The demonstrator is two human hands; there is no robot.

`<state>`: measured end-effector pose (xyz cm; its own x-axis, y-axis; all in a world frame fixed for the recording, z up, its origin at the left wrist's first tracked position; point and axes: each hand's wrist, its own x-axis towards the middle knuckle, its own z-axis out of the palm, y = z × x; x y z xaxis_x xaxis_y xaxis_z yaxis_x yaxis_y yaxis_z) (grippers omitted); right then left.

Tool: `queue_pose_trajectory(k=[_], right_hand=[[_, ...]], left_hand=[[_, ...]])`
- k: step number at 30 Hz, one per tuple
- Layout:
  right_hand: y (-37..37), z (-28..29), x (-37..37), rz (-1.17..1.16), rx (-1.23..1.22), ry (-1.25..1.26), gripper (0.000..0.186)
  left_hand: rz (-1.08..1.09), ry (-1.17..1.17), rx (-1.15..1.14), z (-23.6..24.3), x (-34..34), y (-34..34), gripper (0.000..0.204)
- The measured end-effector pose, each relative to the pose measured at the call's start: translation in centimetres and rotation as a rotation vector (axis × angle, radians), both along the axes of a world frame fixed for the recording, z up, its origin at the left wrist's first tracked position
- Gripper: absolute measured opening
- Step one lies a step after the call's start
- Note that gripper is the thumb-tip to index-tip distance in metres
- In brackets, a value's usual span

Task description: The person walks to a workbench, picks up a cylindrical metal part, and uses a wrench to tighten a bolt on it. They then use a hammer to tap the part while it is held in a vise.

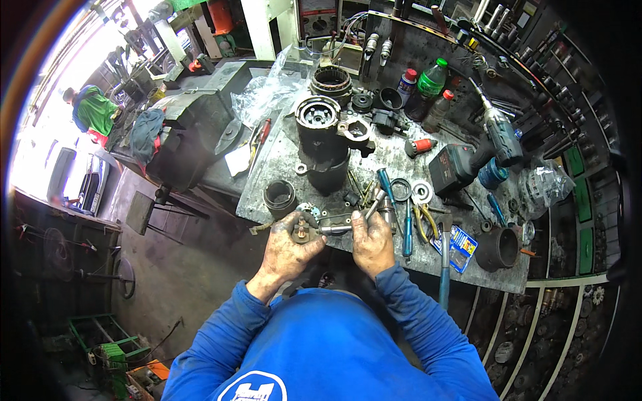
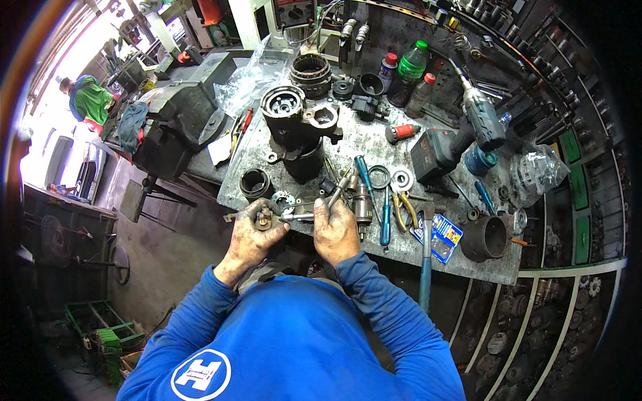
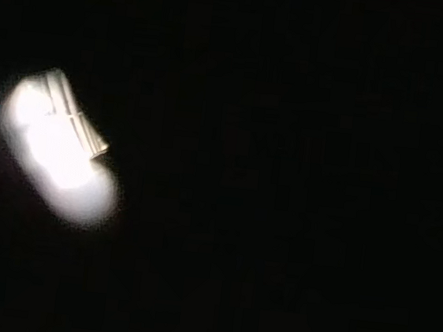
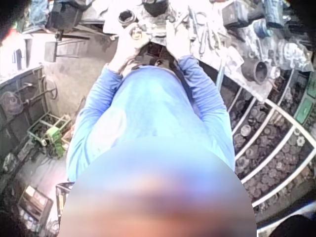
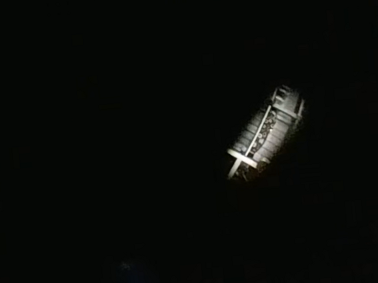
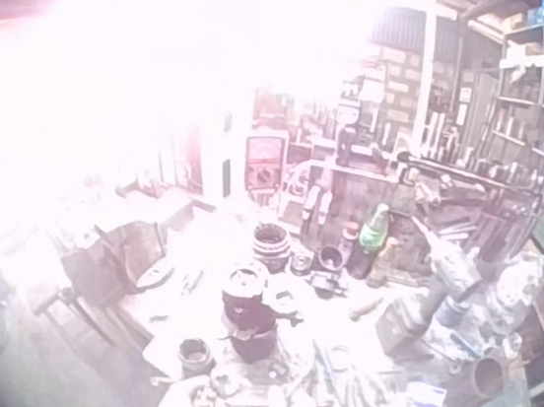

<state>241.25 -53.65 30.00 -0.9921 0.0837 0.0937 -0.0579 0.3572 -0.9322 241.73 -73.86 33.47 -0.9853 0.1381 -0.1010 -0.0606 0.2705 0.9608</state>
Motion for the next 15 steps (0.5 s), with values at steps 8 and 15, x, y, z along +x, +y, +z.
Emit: queue_pose_trajectory(k=[8,15], right_hand=[[0.8,4.0,0.0,0.243,-0.215,-0.262,0.032],[-3.2,4.4,-2.8,0.284,-0.483,-0.638,0.025]], left_hand=[[-0.012,0.0,0.11,1.4,0.0,-2.1,0.035],[-0.012,-0.022,0.069,1.7,-0.3,-6.3,0.039]])
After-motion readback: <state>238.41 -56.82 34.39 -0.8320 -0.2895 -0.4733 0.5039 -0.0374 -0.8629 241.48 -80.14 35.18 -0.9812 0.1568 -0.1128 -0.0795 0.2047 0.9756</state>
